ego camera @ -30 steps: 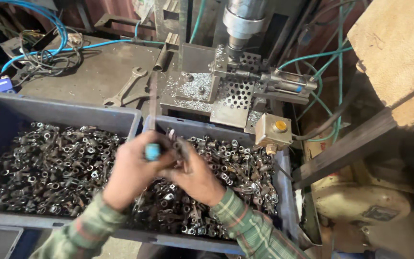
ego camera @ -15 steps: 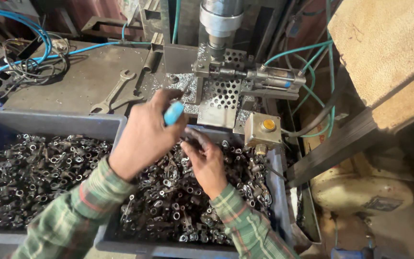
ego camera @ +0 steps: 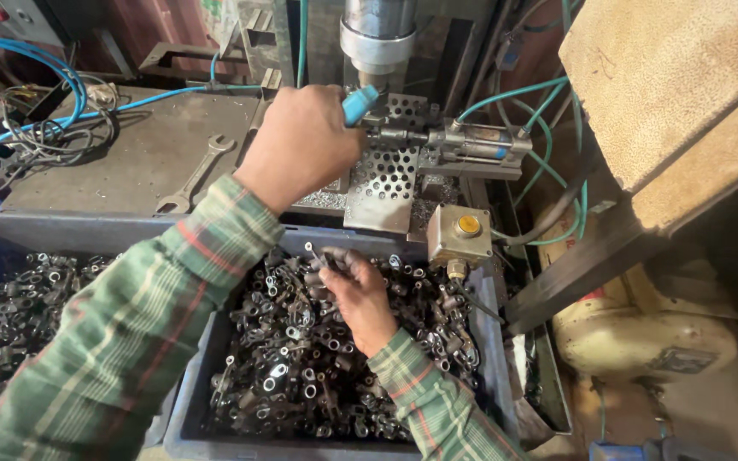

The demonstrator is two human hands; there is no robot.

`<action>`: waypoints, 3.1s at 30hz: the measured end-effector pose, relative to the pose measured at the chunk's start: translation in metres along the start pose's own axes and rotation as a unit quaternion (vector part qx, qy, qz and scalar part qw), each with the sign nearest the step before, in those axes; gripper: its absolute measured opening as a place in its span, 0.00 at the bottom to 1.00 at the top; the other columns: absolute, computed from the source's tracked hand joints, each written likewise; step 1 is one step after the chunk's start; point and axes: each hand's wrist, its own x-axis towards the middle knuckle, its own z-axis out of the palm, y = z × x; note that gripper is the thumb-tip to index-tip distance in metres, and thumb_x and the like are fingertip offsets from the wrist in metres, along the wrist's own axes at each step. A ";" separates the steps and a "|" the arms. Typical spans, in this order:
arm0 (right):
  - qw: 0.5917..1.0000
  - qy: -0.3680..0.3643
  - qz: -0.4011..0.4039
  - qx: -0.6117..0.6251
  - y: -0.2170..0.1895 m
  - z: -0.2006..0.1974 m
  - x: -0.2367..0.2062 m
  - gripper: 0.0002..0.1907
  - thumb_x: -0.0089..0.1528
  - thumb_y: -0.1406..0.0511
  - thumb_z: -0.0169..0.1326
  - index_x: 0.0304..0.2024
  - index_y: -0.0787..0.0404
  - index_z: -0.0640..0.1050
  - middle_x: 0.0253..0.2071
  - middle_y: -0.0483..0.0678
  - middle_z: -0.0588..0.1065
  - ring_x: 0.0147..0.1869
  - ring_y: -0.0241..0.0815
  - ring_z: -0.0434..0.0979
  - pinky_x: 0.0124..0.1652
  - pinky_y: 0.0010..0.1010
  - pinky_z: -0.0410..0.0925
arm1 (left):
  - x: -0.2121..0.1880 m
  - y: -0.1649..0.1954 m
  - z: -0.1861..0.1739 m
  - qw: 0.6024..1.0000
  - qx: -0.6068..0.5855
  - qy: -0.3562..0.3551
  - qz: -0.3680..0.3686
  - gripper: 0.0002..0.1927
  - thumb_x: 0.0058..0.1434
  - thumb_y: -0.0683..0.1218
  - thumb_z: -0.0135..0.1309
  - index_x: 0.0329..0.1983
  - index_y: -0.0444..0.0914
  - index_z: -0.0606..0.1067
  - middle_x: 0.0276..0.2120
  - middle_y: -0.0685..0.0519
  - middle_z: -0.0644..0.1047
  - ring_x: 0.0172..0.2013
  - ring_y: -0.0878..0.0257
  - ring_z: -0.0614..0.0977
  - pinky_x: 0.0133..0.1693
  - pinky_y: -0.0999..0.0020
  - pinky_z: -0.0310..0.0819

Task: The person picks small metal castings from a bin, holds each in a fixture under a drill press, and uses a blue-handled tap wrench to thread the part, then places the finished part into another bin, repeating the cycle. They occasionally press a yellow button on the machine and reposition parts in the bins.

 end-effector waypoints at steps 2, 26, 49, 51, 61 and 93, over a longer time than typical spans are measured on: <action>1.000 0.002 0.013 0.010 -0.004 0.001 -0.001 0.17 0.64 0.69 0.53 0.55 0.66 0.75 0.48 0.51 0.79 0.46 0.41 0.82 0.42 0.30 0.79 | 0.004 -0.001 0.007 1.000 -0.001 -0.006 -0.007 0.13 0.53 0.47 0.57 0.27 0.30 0.78 0.26 0.34 0.79 0.31 0.37 0.83 0.40 0.48 0.79; 0.994 0.089 -0.068 -0.018 -0.044 -0.006 0.003 0.15 0.64 0.72 0.52 0.54 0.66 0.73 0.47 0.56 0.79 0.44 0.43 0.84 0.41 0.31 0.80 | -0.110 -0.080 -0.051 0.907 -0.374 -0.033 -0.192 0.16 0.61 0.42 0.56 0.52 0.38 0.79 0.30 0.57 0.79 0.26 0.71 0.75 0.28 0.74 0.70; 0.952 0.257 -0.165 -0.012 -0.091 -0.024 0.155 0.13 0.63 0.70 0.58 0.50 0.67 0.76 0.41 0.54 0.80 0.33 0.46 0.83 0.25 0.28 0.74 | -0.281 -0.225 -0.019 0.894 0.148 -0.372 -0.203 0.25 0.51 0.46 0.60 0.55 0.50 0.76 0.44 0.47 0.82 0.47 0.49 0.84 0.50 0.54 0.80; 0.950 0.270 -0.155 -0.026 -0.092 -0.020 0.157 0.13 0.63 0.69 0.58 0.50 0.67 0.75 0.41 0.53 0.79 0.32 0.46 0.82 0.23 0.29 0.72 | -0.282 -0.227 -0.018 0.890 0.163 -0.376 -0.198 0.25 0.53 0.45 0.58 0.56 0.50 0.75 0.45 0.48 0.82 0.48 0.50 0.84 0.49 0.54 0.80; 0.871 0.094 -0.157 -0.456 -0.142 -0.052 0.083 0.17 0.66 0.56 0.58 0.49 0.62 0.83 0.40 0.53 0.82 0.40 0.44 0.82 0.36 0.33 0.73 | -0.288 -0.237 -0.009 0.898 0.154 -0.366 -0.189 0.35 0.49 0.41 0.58 0.64 0.50 0.72 0.56 0.46 0.73 0.48 0.47 0.83 0.50 0.54 0.80; 0.587 0.321 -0.279 -0.689 -0.125 -0.062 -0.034 0.16 0.62 0.56 0.63 0.48 0.57 0.84 0.39 0.54 0.82 0.40 0.60 0.80 0.44 0.48 0.70 | -0.285 -0.236 -0.021 0.967 0.090 -0.155 -0.181 0.21 0.49 0.54 0.66 0.42 0.39 0.78 0.37 0.42 0.80 0.41 0.46 0.83 0.46 0.53 0.79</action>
